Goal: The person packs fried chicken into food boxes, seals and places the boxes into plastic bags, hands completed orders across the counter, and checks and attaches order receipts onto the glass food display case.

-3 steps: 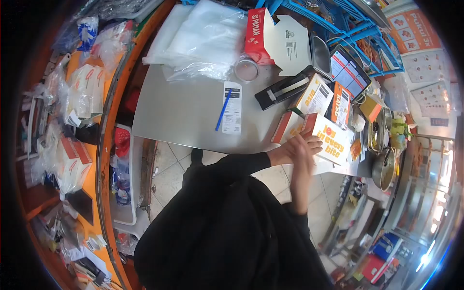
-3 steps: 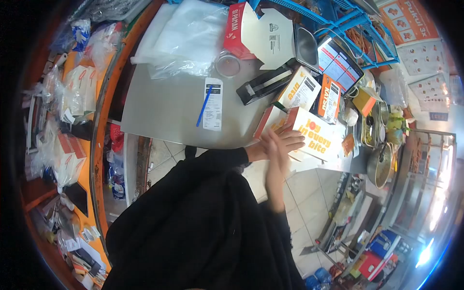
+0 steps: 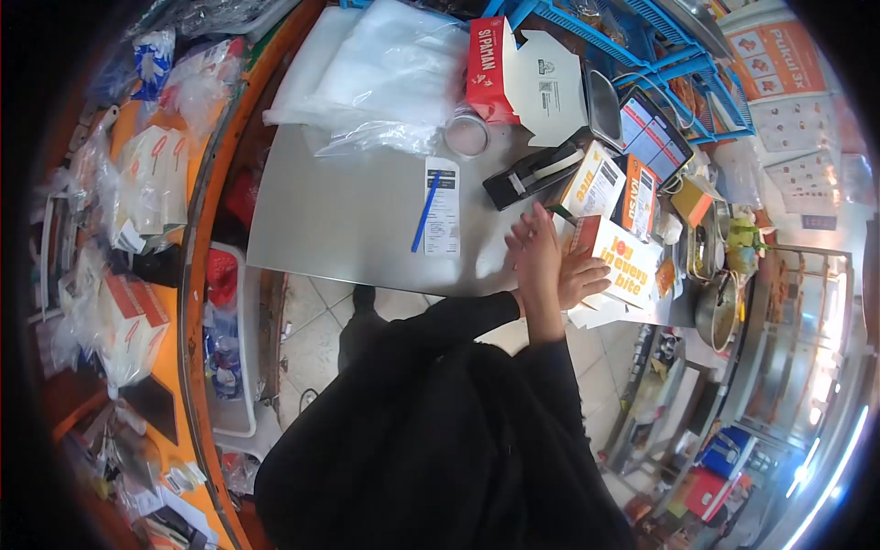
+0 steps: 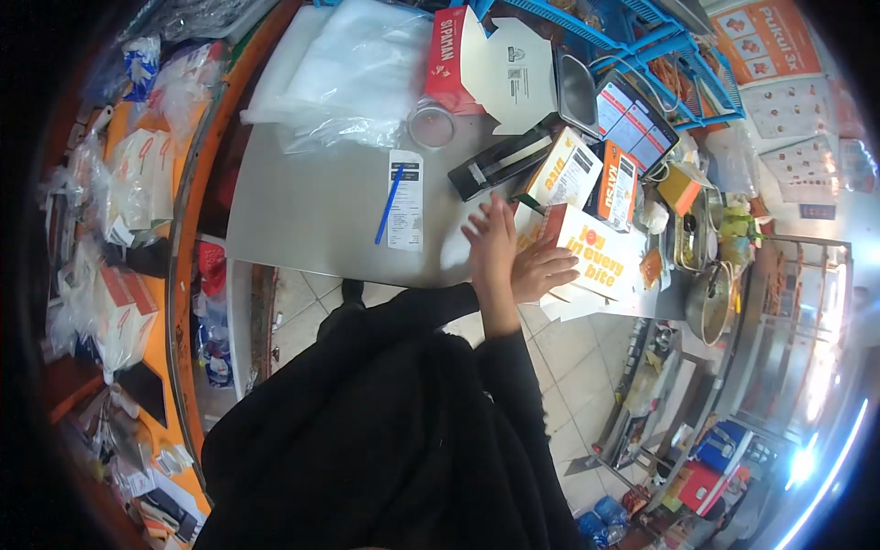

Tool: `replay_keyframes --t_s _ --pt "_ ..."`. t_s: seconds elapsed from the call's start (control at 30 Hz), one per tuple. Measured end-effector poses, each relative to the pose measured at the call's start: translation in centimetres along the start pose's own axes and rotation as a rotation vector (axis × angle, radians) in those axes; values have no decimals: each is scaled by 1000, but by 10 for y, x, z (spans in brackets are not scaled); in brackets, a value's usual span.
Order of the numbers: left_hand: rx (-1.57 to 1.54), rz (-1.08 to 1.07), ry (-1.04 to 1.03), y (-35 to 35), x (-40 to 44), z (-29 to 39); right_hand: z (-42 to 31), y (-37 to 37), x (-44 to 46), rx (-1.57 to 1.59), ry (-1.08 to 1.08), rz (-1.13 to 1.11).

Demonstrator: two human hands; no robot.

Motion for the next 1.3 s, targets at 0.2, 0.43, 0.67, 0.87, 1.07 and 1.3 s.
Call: replay_keyframes --t_s 0.2,0.43,0.67,0.87,1.07,1.3 --pt "-168 129 51 -2 18 14 -12 28 62 29 83 306" --pt "-96 173 -31 7 19 22 21 17 22 -121 167 237" --pt "-121 138 -32 6 24 24 44 38 46 -202 -73 229" --pt "-90 107 -11 5 25 19 44 34 47 -432 -246 101" --pt "-345 -13 148 -18 19 1 -135 33 -66 -1151 1096 151" --pt "20 16 -18 2 28 19 -153 180 -62 -786 449 648"
Point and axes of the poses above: each hand's wrist, its own x-axis towards the middle knuckle, its own y-axis out of the back of the hand, z = x × y, the point moved 10 cm from there along x, towards the middle knuckle, and after that the axes turned 11 degrees about x, right-handed, at the moved point
